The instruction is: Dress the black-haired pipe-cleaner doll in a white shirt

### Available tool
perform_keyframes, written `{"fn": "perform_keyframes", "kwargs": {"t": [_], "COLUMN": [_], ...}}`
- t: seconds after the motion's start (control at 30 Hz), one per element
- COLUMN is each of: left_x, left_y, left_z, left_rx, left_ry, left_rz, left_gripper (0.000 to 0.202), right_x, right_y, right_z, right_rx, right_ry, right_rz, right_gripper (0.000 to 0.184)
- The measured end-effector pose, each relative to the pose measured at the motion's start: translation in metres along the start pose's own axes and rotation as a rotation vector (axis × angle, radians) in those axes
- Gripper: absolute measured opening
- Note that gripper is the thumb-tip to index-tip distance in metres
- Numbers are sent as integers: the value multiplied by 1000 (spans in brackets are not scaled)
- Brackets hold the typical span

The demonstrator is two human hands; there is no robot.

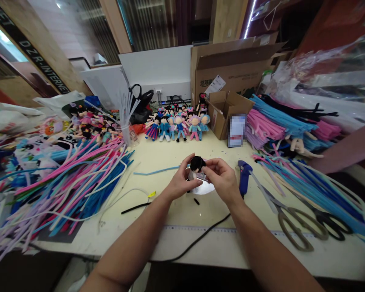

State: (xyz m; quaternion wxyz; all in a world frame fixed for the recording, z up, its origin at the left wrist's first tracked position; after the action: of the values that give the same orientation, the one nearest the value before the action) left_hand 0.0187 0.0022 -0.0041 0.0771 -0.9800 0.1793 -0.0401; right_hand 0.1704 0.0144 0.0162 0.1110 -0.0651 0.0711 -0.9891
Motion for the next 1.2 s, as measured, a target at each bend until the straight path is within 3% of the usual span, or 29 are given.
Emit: {"fn": "perform_keyframes", "kwargs": {"t": [0.67,0.97,1.2], "left_x": [3,2,1], "left_y": [2,1,0], "left_z": [1,2,2], "left_rx": [-3,-20,5], "left_ry": [-149,-60,119], "left_rz": [-36,-3,53], "left_gripper": [89,90,82], "right_x": [0,-2,-14], "right_y": [2,4,0], "right_z": [-4,1,15], "right_rx": [-123,-116,-327], "right_ry": [171,279,451], "right_rz": [-12,-6,-5], "right_gripper": [25,27,23]}}
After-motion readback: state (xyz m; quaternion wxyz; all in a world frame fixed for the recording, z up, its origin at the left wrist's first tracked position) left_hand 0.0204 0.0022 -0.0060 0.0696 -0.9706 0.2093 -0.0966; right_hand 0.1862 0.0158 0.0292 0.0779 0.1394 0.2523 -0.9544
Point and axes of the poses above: each hand's wrist, its own y-axis away from the middle knuckle, its own x-axis out of the palm, z = x × y, the point moved 1 cm from there along -y, towards the middle knuckle, and after that the axes turned 6 degrees about z, right-handed, at the moved point
